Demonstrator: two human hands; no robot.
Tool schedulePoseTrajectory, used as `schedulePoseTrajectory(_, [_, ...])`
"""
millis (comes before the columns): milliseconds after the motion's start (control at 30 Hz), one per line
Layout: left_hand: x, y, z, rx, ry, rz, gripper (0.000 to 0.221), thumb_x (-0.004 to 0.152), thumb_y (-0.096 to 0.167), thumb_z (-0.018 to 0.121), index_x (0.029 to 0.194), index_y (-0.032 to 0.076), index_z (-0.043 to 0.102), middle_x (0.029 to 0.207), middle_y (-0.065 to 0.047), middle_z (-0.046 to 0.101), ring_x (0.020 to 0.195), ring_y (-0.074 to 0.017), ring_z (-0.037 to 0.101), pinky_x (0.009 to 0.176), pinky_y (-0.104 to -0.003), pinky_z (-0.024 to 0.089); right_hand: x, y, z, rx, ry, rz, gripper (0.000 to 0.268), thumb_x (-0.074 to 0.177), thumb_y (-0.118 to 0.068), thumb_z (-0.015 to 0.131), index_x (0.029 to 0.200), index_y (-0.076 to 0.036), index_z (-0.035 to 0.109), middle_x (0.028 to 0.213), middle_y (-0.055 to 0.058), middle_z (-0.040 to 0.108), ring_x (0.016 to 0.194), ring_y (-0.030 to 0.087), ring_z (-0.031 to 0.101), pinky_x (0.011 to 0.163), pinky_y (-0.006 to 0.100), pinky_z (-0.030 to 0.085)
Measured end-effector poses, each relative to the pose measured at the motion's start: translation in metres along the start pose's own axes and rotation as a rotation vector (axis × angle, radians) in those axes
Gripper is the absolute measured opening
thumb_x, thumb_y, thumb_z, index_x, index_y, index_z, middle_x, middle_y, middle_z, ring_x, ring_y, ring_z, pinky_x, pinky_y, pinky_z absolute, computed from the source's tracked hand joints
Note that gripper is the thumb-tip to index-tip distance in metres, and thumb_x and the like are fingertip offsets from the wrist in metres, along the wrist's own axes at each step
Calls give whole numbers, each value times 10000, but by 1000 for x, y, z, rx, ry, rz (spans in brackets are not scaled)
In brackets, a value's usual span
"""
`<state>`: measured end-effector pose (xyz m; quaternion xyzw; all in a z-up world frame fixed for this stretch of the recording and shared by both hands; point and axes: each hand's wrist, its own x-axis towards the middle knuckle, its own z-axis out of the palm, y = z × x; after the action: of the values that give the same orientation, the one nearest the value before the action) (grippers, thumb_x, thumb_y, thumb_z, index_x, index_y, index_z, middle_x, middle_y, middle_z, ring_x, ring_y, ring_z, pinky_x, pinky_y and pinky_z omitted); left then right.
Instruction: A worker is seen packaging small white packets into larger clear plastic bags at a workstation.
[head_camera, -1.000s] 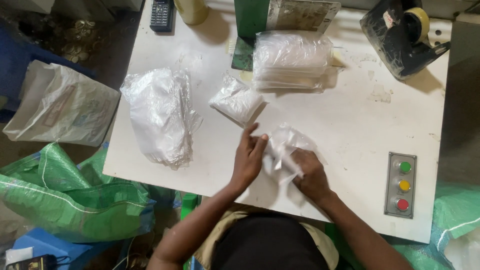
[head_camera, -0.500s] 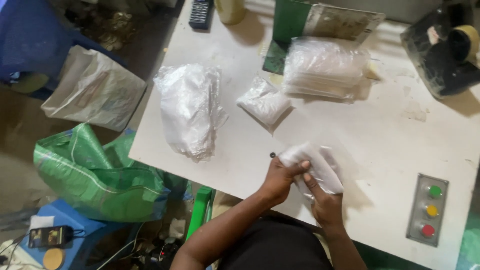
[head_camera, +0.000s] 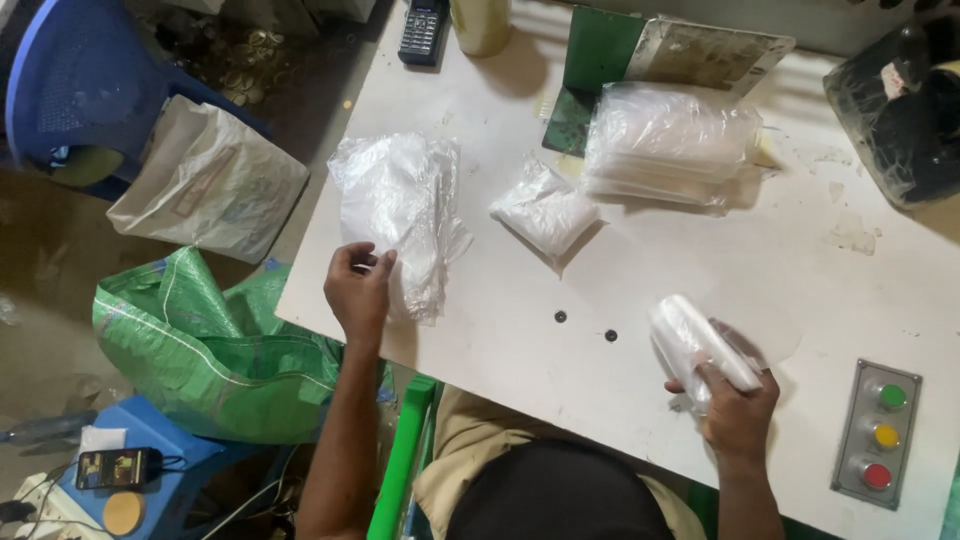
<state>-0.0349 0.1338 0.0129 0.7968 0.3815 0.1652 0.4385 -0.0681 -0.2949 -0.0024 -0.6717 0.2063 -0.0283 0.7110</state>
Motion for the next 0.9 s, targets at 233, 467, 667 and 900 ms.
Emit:
schedulePoseTrajectory(233, [-3,-2,12,357,220,683,72,948,103,774,968,34,774,967,-129,709,906,-286,594,730,-398,515,-13,11,-7,88,-91,84,303,950,63,538,1217,-16,655,1462,172,620,1182,525,655,490,425,660])
schedulePoseTrajectory(467, [-140,71,84,-313,-700,564,163,993,235,576,1002,89,648,1330,-174,657,1304,-339,588,1064,-478,464,-4,-20,-39,-74,268,33,377,957,-33,664,1324,-88,595,1551,149,507,1254,464,607,608,352,683])
schedulePoseTrajectory(667, [-165,55,161,-819,-1363,-653,366,1054,302,454,1028,-25,617,945,-141,630,855,-257,577,780,-369,441,-8,6,-89,-40,-68,-476,342,969,-111,646,1269,0,524,1436,323,565,1206,480,630,664,468,667])
schedulePoseTrajectory(900, [-175,70,132,-557,-1136,-564,690,785,238,774,1383,-43,575,1206,-119,625,1031,-240,647,952,-411,620,-24,7,-38,-790,-194,-382,557,771,-21,772,1322,-58,693,1382,108,684,1106,272,711,829,344,585])
